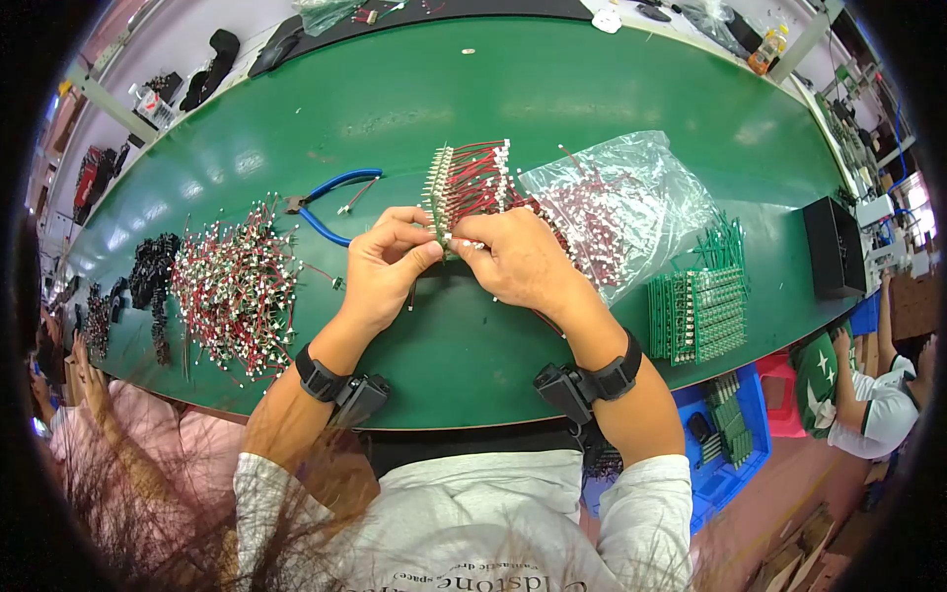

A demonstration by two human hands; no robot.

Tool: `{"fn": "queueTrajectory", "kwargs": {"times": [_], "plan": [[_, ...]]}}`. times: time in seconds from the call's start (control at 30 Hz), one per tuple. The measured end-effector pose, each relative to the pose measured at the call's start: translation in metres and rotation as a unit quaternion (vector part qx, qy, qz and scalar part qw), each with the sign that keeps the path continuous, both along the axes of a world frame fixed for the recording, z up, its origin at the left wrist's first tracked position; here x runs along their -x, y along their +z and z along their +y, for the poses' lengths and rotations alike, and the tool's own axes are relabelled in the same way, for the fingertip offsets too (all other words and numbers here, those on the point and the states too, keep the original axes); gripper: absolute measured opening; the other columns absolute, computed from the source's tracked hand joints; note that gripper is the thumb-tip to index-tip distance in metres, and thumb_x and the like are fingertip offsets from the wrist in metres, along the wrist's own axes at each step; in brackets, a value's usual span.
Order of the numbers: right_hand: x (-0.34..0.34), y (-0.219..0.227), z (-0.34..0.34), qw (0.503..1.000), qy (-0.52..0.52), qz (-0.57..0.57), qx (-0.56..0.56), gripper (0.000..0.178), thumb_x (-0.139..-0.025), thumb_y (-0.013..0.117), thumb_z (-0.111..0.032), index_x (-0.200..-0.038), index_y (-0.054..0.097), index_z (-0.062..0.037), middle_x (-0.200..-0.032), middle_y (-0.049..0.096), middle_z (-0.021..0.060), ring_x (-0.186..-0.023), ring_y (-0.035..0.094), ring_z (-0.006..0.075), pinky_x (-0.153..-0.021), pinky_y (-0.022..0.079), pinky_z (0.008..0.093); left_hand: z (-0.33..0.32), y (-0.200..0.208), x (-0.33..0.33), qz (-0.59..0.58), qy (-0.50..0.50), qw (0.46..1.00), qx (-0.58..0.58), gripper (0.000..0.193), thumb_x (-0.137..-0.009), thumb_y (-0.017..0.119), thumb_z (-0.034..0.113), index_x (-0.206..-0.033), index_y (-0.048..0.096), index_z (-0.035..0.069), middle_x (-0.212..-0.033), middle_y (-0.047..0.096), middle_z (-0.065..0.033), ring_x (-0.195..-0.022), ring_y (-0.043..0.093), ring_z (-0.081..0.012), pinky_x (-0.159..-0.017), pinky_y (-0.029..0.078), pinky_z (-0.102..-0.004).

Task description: The person picks up a circuit board and inserts small wired components into it by hand, repeating this process with several wires.

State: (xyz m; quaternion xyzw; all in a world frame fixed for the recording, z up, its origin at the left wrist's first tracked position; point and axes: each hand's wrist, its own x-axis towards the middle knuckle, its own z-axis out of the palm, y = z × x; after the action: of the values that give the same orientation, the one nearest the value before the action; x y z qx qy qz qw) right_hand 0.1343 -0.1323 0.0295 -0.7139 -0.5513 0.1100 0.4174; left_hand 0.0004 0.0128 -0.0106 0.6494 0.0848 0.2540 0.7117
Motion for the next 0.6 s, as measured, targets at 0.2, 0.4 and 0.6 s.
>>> {"fn": "queueTrajectory", "kwargs": {"times": [0.2,0.4,0.6], "plan": [[0.002,-0.003,0.001,1.0,-0.015,-0.02,0.01,0.01,-0.087,0.063,-0.008,-0.084,0.068,-0.0007,-0.065,0.06,0.0176,-0.056,0.06,0.0322,-0.053,0.046,0.0367,-0.001,-0.001,0.0,0.004,0.003,1.0,0.008,0.008,-0.087,0.068,-0.009,-0.093,0.067,-0.004,-0.12,0.055,-0.0092,-0.096,0.065,-0.0155,-0.086,0.057,-0.0292],[0.007,-0.006,0.007,0.999,-0.03,0.004,-0.039,0.011,-0.088,0.061,-0.009,-0.083,0.066,0.0,-0.065,0.06,0.0185,-0.056,0.061,0.0329,-0.053,0.047,0.0381,0.001,-0.004,-0.004,-0.022,-0.001,0.999,0.04,0.015,-0.088,0.066,-0.008,-0.102,0.063,-0.003,-0.122,0.055,-0.0098,-0.103,0.064,-0.0179,-0.09,0.055,-0.0327],[0.013,-0.001,0.008,0.999,-0.041,0.028,-0.02,0.014,-0.089,0.061,-0.016,-0.087,0.066,-0.0032,-0.068,0.064,0.0185,-0.062,0.063,0.0383,-0.057,0.049,0.044,0.002,-0.001,-0.003,-0.058,0.001,0.997,0.051,0.024,-0.085,0.067,-0.01,-0.108,0.061,-0.003,-0.122,0.056,-0.0107,-0.108,0.062,-0.0191,-0.093,0.052,-0.0322]]}}
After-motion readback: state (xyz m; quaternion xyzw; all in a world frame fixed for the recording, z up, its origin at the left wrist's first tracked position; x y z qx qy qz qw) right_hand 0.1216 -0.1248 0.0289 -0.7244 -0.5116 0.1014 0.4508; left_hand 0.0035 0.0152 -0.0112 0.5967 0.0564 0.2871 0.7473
